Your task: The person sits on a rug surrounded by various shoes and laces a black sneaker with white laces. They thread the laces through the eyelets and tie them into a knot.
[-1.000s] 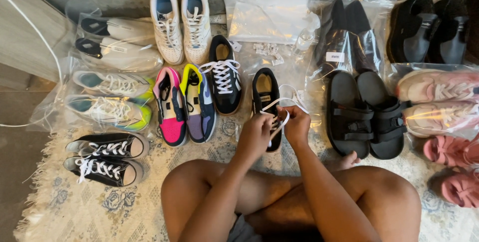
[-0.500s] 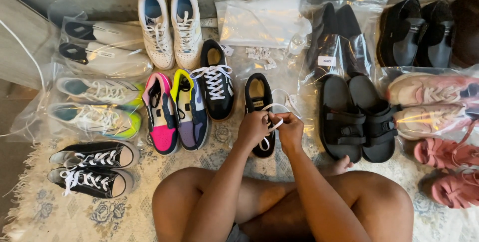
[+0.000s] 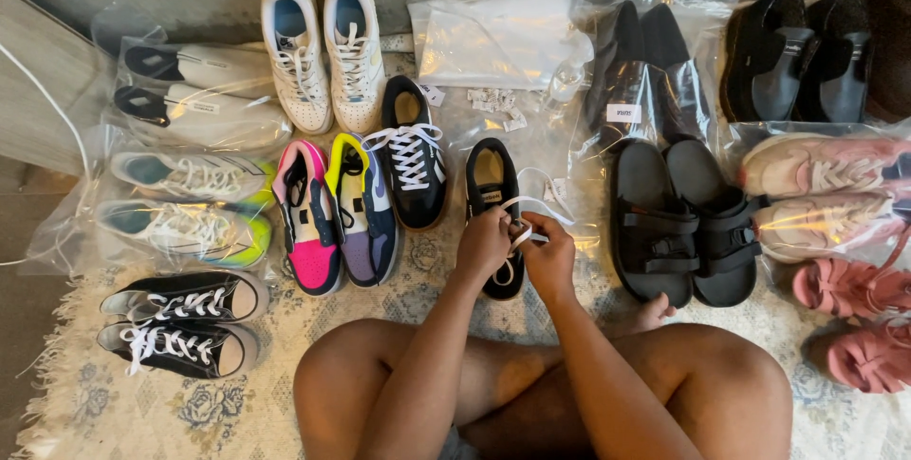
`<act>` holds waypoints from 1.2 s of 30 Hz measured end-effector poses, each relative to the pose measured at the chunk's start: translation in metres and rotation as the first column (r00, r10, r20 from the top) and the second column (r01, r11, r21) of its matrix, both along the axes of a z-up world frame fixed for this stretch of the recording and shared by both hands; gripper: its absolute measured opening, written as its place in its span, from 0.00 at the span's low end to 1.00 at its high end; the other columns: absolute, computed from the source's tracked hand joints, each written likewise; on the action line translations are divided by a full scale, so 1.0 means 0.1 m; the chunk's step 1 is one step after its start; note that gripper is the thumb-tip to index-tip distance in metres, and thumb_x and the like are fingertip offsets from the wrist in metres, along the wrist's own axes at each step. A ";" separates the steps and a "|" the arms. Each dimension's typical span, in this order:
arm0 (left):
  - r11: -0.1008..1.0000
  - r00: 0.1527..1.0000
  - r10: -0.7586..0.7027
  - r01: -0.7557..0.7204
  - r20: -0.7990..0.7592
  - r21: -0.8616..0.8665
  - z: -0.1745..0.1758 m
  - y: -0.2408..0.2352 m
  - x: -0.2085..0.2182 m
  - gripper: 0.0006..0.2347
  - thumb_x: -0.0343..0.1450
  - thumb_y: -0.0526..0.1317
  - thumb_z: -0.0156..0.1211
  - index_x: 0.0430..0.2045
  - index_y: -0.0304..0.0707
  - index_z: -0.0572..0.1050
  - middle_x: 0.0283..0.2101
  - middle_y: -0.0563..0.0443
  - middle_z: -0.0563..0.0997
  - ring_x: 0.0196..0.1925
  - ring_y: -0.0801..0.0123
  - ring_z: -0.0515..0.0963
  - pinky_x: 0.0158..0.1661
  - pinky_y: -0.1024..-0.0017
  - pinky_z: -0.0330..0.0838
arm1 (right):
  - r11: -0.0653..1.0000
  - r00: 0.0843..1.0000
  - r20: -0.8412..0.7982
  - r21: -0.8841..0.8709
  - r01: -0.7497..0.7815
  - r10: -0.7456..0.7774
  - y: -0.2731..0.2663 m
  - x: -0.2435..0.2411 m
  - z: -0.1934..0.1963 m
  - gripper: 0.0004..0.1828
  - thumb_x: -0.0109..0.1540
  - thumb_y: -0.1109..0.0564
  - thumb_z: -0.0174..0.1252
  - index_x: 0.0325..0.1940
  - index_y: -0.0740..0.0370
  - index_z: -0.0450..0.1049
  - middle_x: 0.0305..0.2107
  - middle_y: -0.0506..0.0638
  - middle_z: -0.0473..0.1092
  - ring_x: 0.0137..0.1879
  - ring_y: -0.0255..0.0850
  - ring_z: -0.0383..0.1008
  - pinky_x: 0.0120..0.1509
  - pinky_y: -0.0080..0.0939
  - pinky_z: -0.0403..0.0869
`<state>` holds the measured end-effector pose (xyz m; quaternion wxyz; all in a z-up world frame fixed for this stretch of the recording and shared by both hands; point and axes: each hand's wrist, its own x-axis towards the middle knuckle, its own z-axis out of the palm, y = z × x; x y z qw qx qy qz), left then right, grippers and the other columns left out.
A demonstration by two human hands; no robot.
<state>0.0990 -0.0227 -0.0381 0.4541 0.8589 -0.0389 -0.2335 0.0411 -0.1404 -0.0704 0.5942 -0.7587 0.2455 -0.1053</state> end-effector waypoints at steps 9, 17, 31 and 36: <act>0.994 0.999 0.034 -0.037 0.030 0.099 0.02 -0.08 -0.08 0.10 0.79 0.39 0.46 0.39 0.32 0.76 0.35 0.34 0.84 0.40 0.41 0.86 0.36 0.53 0.83 | 0.902 0.988 0.066 -0.421 -0.097 0.137 -0.01 0.03 -0.12 0.13 0.62 0.59 0.69 0.50 0.64 0.80 0.36 0.58 0.77 0.39 0.49 0.80 0.40 0.44 0.81; 0.989 0.996 0.016 -0.028 0.084 0.143 -0.03 -0.09 -0.07 0.08 0.78 0.36 0.47 0.38 0.30 0.74 0.33 0.30 0.83 0.39 0.37 0.85 0.35 0.50 0.83 | 0.835 0.981 0.102 -0.544 -0.082 0.163 -0.07 0.07 -0.37 0.13 0.60 0.58 0.70 0.48 0.61 0.80 0.33 0.53 0.76 0.36 0.49 0.81 0.38 0.44 0.81; 0.977 0.983 -0.029 -0.011 0.182 0.211 0.00 -0.01 -0.10 0.06 0.78 0.36 0.47 0.37 0.30 0.70 0.31 0.31 0.81 0.37 0.37 0.86 0.33 0.50 0.83 | 0.858 0.976 0.170 -0.513 -0.030 0.135 -0.09 0.06 -0.31 0.08 0.58 0.58 0.70 0.41 0.59 0.82 0.29 0.54 0.77 0.36 0.49 0.81 0.40 0.41 0.81; 0.977 0.988 -0.024 -0.009 0.155 0.211 0.20 0.07 -0.18 0.09 0.80 0.37 0.43 0.40 0.28 0.70 0.28 0.34 0.81 0.32 0.46 0.86 0.28 0.55 0.82 | 0.874 0.984 0.114 -0.483 -0.062 0.133 -0.09 0.04 -0.25 0.08 0.59 0.57 0.68 0.42 0.61 0.82 0.30 0.54 0.77 0.38 0.48 0.81 0.42 0.42 0.81</act>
